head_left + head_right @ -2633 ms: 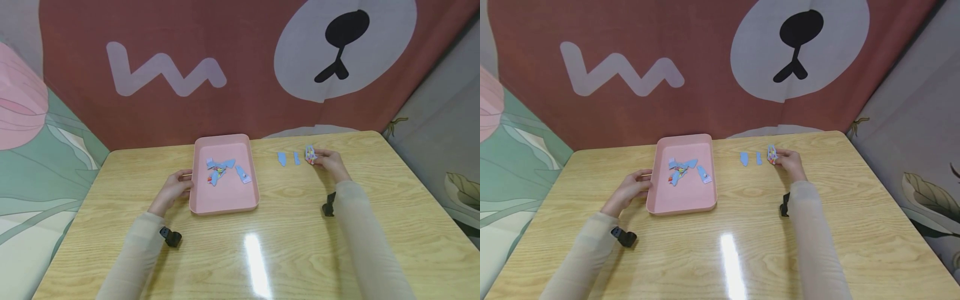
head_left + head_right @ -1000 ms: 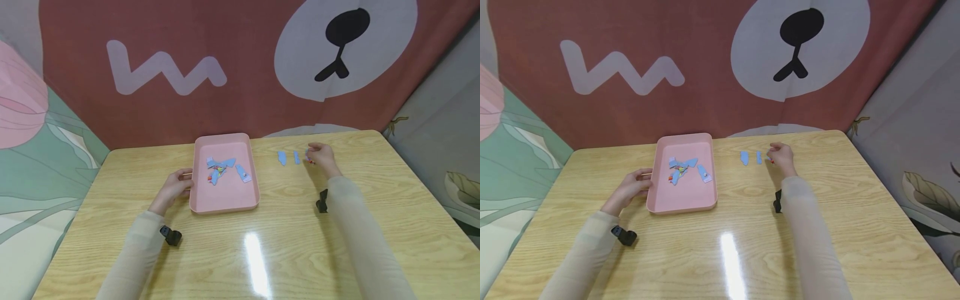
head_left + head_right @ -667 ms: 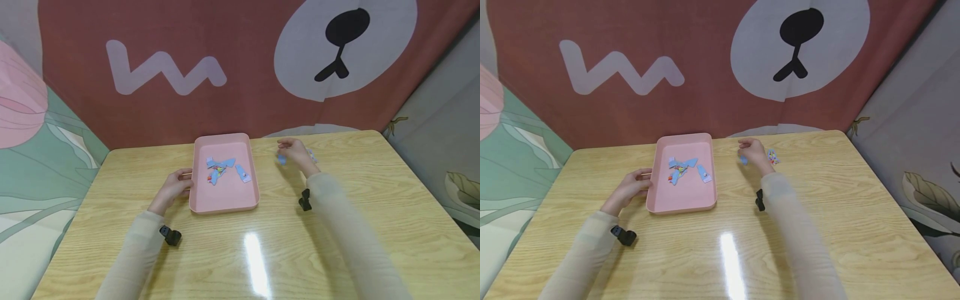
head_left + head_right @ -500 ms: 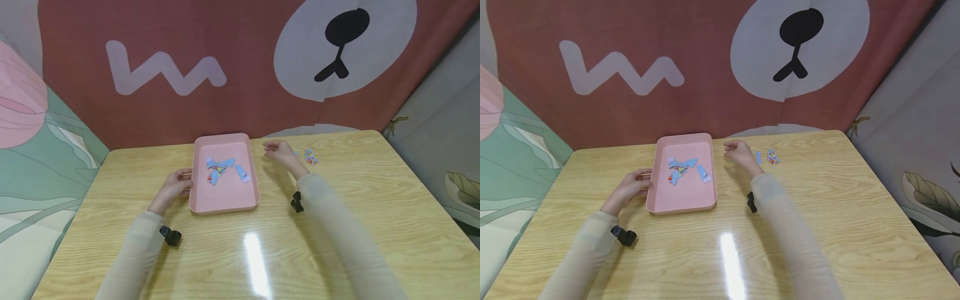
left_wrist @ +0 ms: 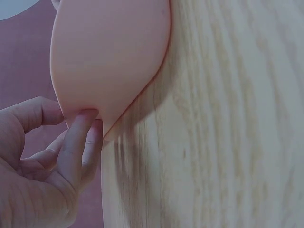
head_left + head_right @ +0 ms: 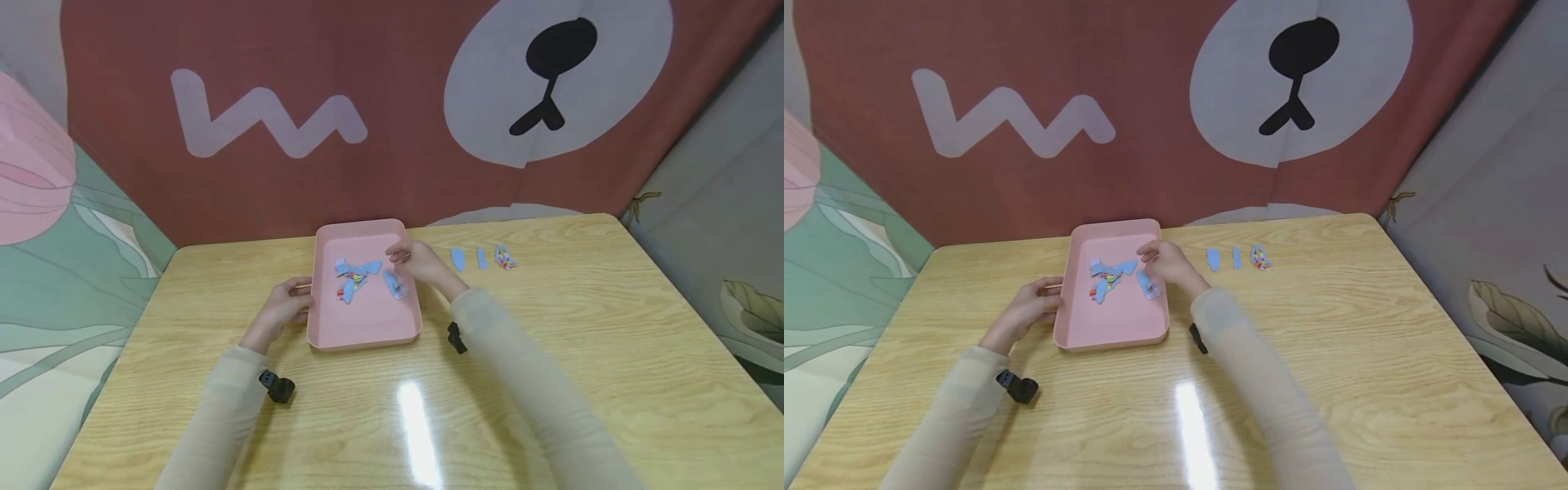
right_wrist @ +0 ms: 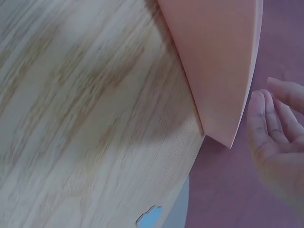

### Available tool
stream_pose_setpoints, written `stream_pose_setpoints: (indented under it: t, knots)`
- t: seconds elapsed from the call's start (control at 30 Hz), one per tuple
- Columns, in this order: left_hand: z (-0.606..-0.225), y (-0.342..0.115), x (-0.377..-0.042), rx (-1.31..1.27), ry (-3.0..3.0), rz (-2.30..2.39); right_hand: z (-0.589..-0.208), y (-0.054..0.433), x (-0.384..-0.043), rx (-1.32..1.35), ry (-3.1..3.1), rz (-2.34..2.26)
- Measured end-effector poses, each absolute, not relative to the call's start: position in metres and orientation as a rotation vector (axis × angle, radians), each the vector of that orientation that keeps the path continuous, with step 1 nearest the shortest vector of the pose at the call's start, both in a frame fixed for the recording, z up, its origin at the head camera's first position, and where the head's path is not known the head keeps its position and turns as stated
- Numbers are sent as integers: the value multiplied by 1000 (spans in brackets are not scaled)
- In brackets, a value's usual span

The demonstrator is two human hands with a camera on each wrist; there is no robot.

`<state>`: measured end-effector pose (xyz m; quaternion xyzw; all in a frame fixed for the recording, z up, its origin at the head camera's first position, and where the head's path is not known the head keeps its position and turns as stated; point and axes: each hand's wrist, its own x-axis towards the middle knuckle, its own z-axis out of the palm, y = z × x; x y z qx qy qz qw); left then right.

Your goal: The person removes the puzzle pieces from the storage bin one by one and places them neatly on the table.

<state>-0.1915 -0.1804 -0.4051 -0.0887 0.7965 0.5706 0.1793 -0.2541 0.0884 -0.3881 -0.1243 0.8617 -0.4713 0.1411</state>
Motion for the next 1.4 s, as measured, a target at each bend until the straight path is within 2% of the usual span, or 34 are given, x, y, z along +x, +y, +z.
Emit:
stream_pose_setpoints:
  t: [0.57, 1.4]
  knots:
    - [-407, -183, -190, -270, 2250, 1597, -392, 71, -253, -593, 2570, -1022]
    - [-404, -182, -192, -277, 2236, 1588, -389, 67, -253, -595, 2616, -465]
